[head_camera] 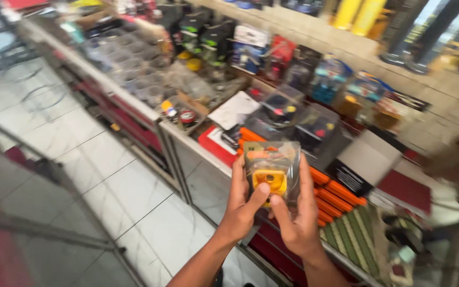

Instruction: The person picks up several packaged motorcycle parts from a shelf and places them onto a glass display counter.

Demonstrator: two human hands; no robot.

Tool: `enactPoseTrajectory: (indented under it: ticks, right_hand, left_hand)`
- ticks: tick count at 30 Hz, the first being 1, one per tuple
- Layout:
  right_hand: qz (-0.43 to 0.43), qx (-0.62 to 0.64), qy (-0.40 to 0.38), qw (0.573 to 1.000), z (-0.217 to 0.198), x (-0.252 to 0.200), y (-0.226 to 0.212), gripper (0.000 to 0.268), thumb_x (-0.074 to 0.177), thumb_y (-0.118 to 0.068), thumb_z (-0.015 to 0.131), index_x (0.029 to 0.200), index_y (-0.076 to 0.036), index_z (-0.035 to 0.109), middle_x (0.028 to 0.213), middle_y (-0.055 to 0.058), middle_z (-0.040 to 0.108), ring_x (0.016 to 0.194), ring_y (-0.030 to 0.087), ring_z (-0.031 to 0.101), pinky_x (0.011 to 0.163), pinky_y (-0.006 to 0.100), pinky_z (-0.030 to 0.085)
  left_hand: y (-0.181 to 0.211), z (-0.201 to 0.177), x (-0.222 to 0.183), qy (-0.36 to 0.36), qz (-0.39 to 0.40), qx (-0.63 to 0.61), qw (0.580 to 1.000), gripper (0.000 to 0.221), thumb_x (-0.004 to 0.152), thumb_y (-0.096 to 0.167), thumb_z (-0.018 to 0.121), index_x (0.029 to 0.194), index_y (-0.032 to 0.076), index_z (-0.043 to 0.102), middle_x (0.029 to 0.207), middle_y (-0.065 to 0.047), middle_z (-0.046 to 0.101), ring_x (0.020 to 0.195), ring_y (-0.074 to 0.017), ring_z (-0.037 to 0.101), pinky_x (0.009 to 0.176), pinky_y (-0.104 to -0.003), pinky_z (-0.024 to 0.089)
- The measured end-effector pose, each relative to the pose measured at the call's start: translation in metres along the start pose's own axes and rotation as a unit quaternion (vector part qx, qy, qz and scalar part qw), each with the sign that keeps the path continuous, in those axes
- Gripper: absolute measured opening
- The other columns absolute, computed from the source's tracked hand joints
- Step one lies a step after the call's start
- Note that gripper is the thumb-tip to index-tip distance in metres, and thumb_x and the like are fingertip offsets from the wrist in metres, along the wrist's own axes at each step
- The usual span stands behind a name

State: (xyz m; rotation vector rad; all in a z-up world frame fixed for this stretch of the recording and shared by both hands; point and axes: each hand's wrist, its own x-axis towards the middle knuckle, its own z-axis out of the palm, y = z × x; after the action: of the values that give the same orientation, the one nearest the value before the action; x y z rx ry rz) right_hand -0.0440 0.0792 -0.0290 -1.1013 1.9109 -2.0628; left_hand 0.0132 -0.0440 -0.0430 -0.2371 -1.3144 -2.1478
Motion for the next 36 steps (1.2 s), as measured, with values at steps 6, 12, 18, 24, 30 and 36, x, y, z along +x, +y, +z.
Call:
enactPoseTrajectory:
  ticks: [6,12,18,24,30,36]
  right_hand:
    - [0.037,0.107,-0.095,0.989,0.03,0.006,0.033,0.087,0.093,-0.006,0.06,0.167,-0.006,0.014,0.128,0.01,0.061,0.087,0.008,0.06,0.063,0.021,0.051]
    - [0.069,0.059,-0.168,0.982,0.062,0.005,0.061,0.078,0.094,-0.007,0.062,0.165,-0.004,0.029,0.125,0.009,0.065,0.082,0.008,0.059,0.064,0.021,0.051]
    - [0.064,0.138,-0.303,0.941,0.118,0.007,0.082,0.08,0.097,-0.008,0.059,0.167,-0.006,0.02,0.122,0.008,0.065,0.09,0.009,0.061,0.069,0.023,0.052]
    - [0.086,0.165,-0.404,0.896,0.189,-0.002,0.09,0.079,0.097,-0.01,0.056,0.165,-0.007,0.016,0.13,0.007,0.061,0.097,0.008,0.061,0.064,0.023,0.051]
    - [-0.01,0.105,-0.48,0.871,0.245,-0.015,0.1,0.075,0.103,-0.008,0.054,0.168,-0.005,0.016,0.155,0.009,0.048,0.133,0.011,0.051,0.105,0.025,0.043]
    - [0.11,0.113,-0.565,0.81,0.301,-0.036,0.107,0.083,0.097,-0.01,0.054,0.168,-0.01,0.01,0.12,0.006,0.063,0.08,0.008,0.057,0.061,0.024,0.049]
  left_hand:
    - [-0.005,-0.046,-0.028,0.061,0.007,0.032,0.998,0.054,0.106,0.019,0.057,0.151,0.004,0.031,0.143,-0.011,0.052,0.127,-0.0159,0.055,0.104,-0.031,0.049]
    - [-0.012,-0.073,-0.066,0.192,-0.088,0.12,0.97,0.047,0.105,0.025,0.053,0.143,0.007,0.035,0.113,-0.008,0.062,0.087,-0.0127,0.062,0.069,-0.028,0.052]
    - [0.012,-0.11,-0.102,0.272,-0.026,0.124,0.954,0.039,0.106,0.024,0.056,0.136,0.005,0.038,0.106,-0.009,0.064,0.078,-0.0134,0.063,0.066,-0.028,0.051]
    - [0.044,-0.15,-0.14,0.362,0.027,0.141,0.921,0.043,0.1,0.027,0.059,0.134,0.008,0.041,0.102,-0.007,0.066,0.073,-0.0118,0.064,0.062,-0.026,0.049]
    - [0.053,-0.181,-0.175,0.474,0.059,0.203,0.854,0.04,0.1,0.028,0.062,0.13,0.006,0.046,0.104,-0.007,0.065,0.078,-0.0066,0.059,0.06,-0.024,0.048]
    - [0.079,-0.198,-0.215,0.533,0.096,0.16,0.825,0.029,0.1,0.022,0.062,0.113,0.003,0.043,0.102,-0.01,0.067,0.082,-0.0113,0.067,0.065,-0.029,0.058]
